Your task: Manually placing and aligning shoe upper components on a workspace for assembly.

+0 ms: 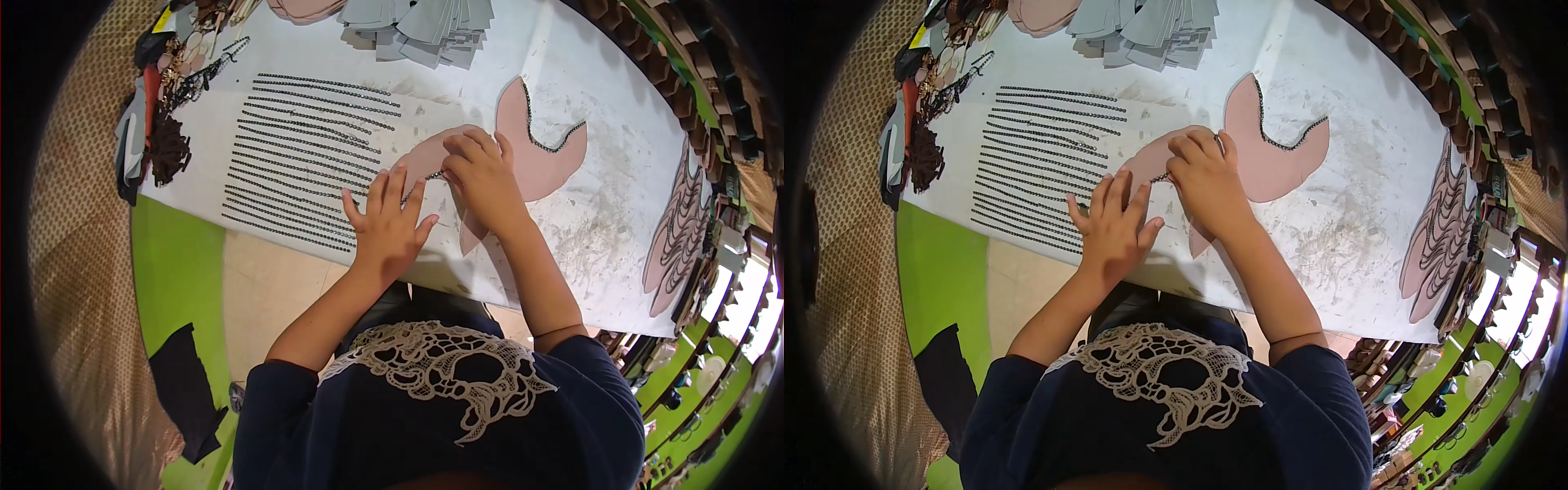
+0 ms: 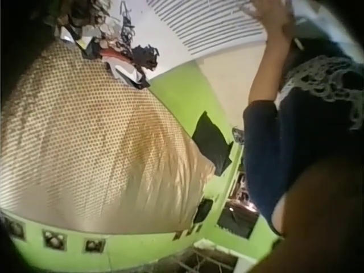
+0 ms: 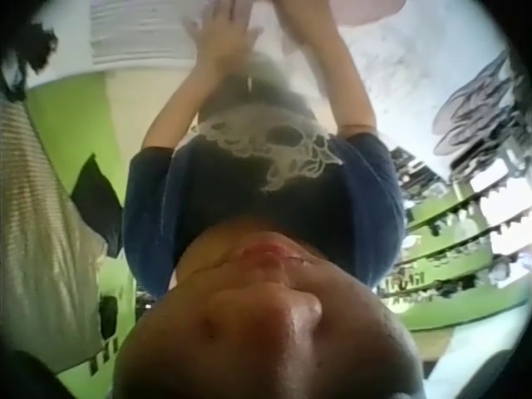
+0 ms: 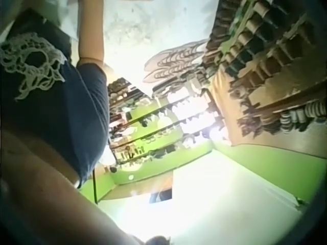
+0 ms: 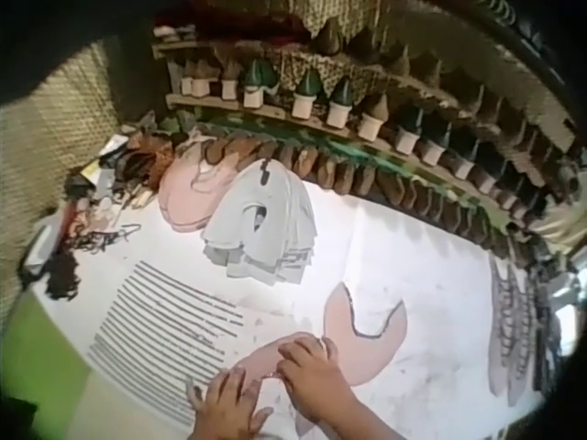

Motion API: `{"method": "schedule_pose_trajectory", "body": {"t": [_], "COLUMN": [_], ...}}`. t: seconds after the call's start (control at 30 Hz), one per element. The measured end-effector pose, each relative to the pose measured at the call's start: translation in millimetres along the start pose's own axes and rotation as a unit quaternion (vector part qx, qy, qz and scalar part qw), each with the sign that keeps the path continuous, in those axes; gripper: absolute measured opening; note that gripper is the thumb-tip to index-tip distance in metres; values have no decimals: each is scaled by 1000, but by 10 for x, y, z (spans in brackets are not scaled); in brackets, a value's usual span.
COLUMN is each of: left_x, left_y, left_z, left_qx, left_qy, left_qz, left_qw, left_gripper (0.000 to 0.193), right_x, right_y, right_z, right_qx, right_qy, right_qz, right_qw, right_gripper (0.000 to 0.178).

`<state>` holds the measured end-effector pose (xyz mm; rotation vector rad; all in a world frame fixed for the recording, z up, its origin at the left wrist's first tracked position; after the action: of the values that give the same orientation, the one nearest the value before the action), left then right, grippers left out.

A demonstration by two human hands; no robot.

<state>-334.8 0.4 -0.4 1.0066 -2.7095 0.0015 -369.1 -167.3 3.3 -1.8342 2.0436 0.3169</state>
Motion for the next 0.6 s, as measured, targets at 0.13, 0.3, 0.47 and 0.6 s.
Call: {"method": "schedule_pose_trajectory", "body": {"t": [0.13,0.3,0.47,0.6], "left_x": [46,41,73,133], "left_y": [-14,-38,-4,1], "left_z": [-12,-10,52,73], "left_qx": [23,2,11,2], "left_qy": [-1,-19,-37,-64], "left_qz": [20,10,19,19], "left_qw": [1000,1000,999,998], "left_gripper": [55,57,58,60], "right_x": [5,3,-13,-46], "right_y": [30,71,115,148], "right_z": [77,72,79,87], "right_qx": [24,13,22,29], "right_qy": [2,-9,-4,-3], "right_qz": [-13,13,22,32], "right_qw": [1000,1000,1000,999], "right_gripper": [14,13,14,13]}}
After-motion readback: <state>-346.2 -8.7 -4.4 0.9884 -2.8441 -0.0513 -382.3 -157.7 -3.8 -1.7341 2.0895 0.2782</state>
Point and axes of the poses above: each hand's wrist, its own y-axis away from the middle knuckle, its own z-axis out of the palm, x = y × z, the point moved 2 cm from there along -y, towards the middle knuckle, and after that the axes turned 4 degrees about -x, right-handed, at the moved point
